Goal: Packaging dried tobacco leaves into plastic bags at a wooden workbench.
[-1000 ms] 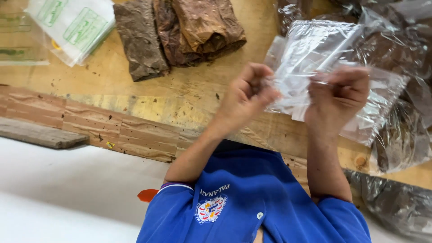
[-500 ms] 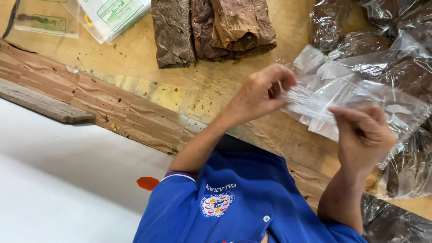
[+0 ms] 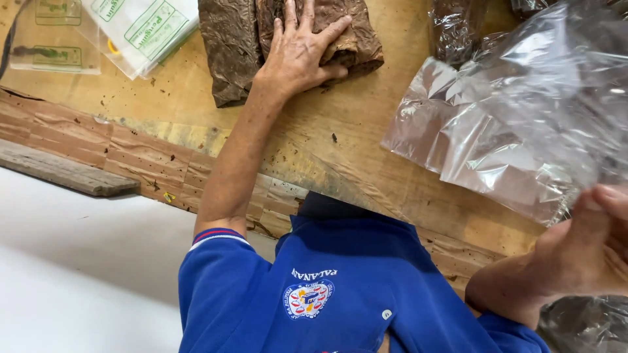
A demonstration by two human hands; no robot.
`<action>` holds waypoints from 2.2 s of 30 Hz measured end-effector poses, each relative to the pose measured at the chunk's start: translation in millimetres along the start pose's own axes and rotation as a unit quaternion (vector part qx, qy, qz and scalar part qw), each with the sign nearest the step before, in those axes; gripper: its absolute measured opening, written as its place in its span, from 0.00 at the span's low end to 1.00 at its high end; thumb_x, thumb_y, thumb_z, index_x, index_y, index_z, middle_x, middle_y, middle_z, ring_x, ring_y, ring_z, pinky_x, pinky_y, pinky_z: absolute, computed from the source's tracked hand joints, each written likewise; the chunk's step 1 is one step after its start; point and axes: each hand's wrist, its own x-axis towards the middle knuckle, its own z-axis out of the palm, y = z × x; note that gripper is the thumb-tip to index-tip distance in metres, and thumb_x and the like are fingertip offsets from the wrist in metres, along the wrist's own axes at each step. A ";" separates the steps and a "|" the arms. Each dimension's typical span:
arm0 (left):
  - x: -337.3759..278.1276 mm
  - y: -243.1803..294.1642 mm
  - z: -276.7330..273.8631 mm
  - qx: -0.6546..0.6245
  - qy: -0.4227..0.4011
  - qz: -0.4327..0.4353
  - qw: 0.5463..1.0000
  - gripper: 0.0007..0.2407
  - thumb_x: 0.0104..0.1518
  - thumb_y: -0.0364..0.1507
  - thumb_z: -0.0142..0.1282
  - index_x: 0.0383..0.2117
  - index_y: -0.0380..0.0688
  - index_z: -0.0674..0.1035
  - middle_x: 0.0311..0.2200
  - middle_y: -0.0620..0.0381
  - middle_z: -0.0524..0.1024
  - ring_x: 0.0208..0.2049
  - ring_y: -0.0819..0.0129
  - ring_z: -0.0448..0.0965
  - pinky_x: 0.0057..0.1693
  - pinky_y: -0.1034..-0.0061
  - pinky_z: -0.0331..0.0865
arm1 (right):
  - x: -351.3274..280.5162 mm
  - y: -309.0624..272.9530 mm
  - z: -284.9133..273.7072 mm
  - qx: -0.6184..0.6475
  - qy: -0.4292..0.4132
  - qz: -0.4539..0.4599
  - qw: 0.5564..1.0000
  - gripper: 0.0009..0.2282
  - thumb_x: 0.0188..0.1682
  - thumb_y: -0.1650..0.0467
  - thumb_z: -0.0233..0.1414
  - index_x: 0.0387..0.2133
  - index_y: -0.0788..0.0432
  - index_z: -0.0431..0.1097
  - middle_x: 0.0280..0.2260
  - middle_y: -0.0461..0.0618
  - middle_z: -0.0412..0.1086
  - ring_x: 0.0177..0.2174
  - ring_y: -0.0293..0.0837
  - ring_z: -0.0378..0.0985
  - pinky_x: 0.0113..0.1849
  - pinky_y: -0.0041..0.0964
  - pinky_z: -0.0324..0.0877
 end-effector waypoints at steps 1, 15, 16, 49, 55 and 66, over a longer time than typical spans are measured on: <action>-0.7 2.4 -6.5 -0.041 -0.030 -0.018 0.999 0.35 0.60 0.53 0.61 0.72 0.71 0.58 0.70 0.32 0.39 0.68 0.20 0.36 0.67 0.28 0.45 | -1.0 -0.8 1.8 0.015 -0.059 0.022 0.998 0.06 0.59 0.89 0.62 0.39 0.73 0.74 0.37 0.64 0.74 0.35 0.54 0.74 0.41 0.43 0.68; -23.9 -59.7 -27.6 -0.442 0.200 0.020 0.875 0.20 0.69 0.50 0.39 0.51 0.48 0.72 0.48 0.46 0.77 0.48 0.58 0.82 0.52 0.64 0.82 | 11.9 3.5 110.3 -0.009 -0.315 -0.001 0.949 0.09 0.60 0.90 0.61 0.47 0.70 0.78 0.44 0.58 0.60 0.45 0.53 0.63 0.42 0.41 0.65; -28.1 -59.3 -28.7 -0.475 0.234 -0.020 0.848 0.15 0.69 0.48 0.42 0.41 0.51 0.72 0.35 0.58 0.70 0.36 0.69 0.70 0.42 0.71 0.68 | 9.0 -0.5 126.2 0.011 -0.350 0.026 0.936 0.10 0.58 0.90 0.59 0.46 0.69 0.78 0.42 0.57 0.61 0.40 0.49 0.65 0.37 0.36 0.67; -179.4 23.9 -18.8 -0.616 0.172 0.047 0.767 0.13 0.65 0.26 0.60 0.54 0.38 0.75 0.50 0.51 0.77 0.51 0.62 0.80 0.58 0.70 0.81 | -0.9 -15.1 144.9 0.101 -0.567 0.251 0.778 0.10 0.52 0.72 0.65 0.40 0.61 0.71 0.27 0.41 0.63 0.26 0.30 0.59 0.28 0.20 0.57; -236.6 41.2 -22.5 -0.377 0.289 -0.048 0.879 0.10 0.62 0.24 0.65 0.29 0.40 0.73 0.21 0.60 0.66 0.22 0.73 0.63 0.30 0.78 0.58 | -7.1 -21.1 159.7 0.053 -0.492 0.162 0.854 0.06 0.64 0.73 0.56 0.38 0.64 0.73 0.22 0.46 0.65 0.20 0.35 0.62 0.24 0.25 0.61; -210.4 106.5 14.7 -0.089 0.186 -0.005 0.978 0.24 0.59 0.26 0.58 0.65 0.50 0.71 0.50 0.59 0.83 0.45 0.68 0.86 0.36 0.66 0.78 | 2.0 -60.2 170.7 0.015 -0.494 0.065 0.867 0.06 0.60 0.73 0.60 0.47 0.62 0.79 0.38 0.54 0.69 0.30 0.38 0.63 0.26 0.27 0.58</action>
